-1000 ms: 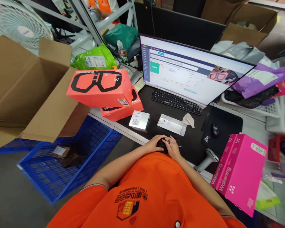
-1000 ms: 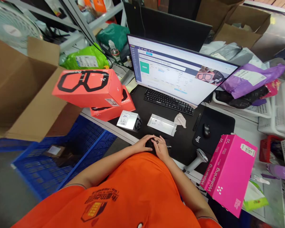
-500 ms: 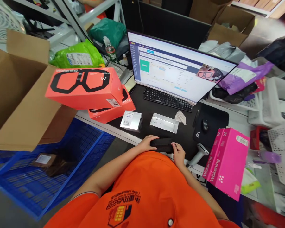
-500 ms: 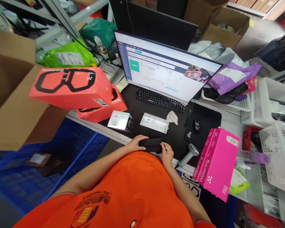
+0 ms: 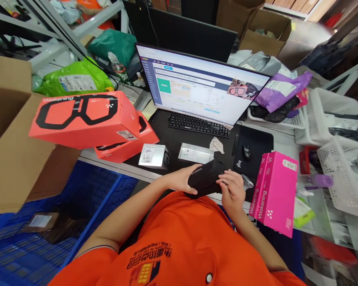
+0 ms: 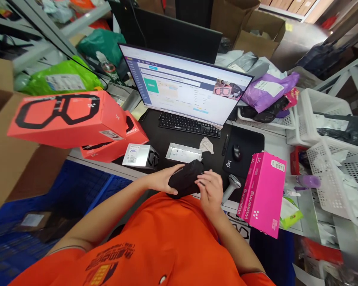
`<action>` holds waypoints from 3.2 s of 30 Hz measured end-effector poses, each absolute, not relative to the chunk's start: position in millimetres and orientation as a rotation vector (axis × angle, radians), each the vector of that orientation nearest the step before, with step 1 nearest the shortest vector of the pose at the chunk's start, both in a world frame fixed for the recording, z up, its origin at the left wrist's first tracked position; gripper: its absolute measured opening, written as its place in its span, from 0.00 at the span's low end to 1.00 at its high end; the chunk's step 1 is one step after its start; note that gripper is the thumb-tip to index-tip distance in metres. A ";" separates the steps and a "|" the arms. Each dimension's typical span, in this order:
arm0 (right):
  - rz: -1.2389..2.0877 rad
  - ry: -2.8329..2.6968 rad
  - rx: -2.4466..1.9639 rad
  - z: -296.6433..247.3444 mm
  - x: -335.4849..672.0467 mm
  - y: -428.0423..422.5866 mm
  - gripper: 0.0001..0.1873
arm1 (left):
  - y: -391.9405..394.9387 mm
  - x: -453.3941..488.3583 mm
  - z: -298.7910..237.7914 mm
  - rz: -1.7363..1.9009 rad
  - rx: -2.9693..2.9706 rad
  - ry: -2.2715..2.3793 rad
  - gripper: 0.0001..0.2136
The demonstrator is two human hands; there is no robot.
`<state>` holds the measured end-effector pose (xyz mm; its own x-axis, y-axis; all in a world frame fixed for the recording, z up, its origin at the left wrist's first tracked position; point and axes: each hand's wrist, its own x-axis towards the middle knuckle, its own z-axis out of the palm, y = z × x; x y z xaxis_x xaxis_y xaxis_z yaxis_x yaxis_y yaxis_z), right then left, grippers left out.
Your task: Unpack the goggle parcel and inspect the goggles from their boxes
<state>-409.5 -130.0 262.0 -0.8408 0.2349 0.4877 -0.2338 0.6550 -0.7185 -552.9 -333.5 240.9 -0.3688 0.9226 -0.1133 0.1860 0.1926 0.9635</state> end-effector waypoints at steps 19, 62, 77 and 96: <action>2.008 -2.198 -0.497 226.8 -491.3 -68.1 0.16 | -315.1 -524.1 252.5 0.857 1.201 2.249 0.46; 1.040 -2.543 -0.277 109.8 -483.6 -90.1 0.13 | -313.3 -547.4 125.0 0.724 0.326 2.652 0.48; 0.672 -2.824 -0.062 125.7 -495.3 -91.2 0.16 | -313.2 -544.0 129.0 0.668 0.424 2.686 0.42; 0.730 -2.875 -0.588 148.7 -513.2 -93.2 0.16 | -312.1 -543.9 124.0 0.550 0.432 2.712 0.43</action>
<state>-513.2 -93.2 148.7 -0.9177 0.3968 0.0186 0.3399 0.8086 -0.4802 -543.9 -312.1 124.0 -0.8961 0.3560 -0.2651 0.2246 0.8789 0.4208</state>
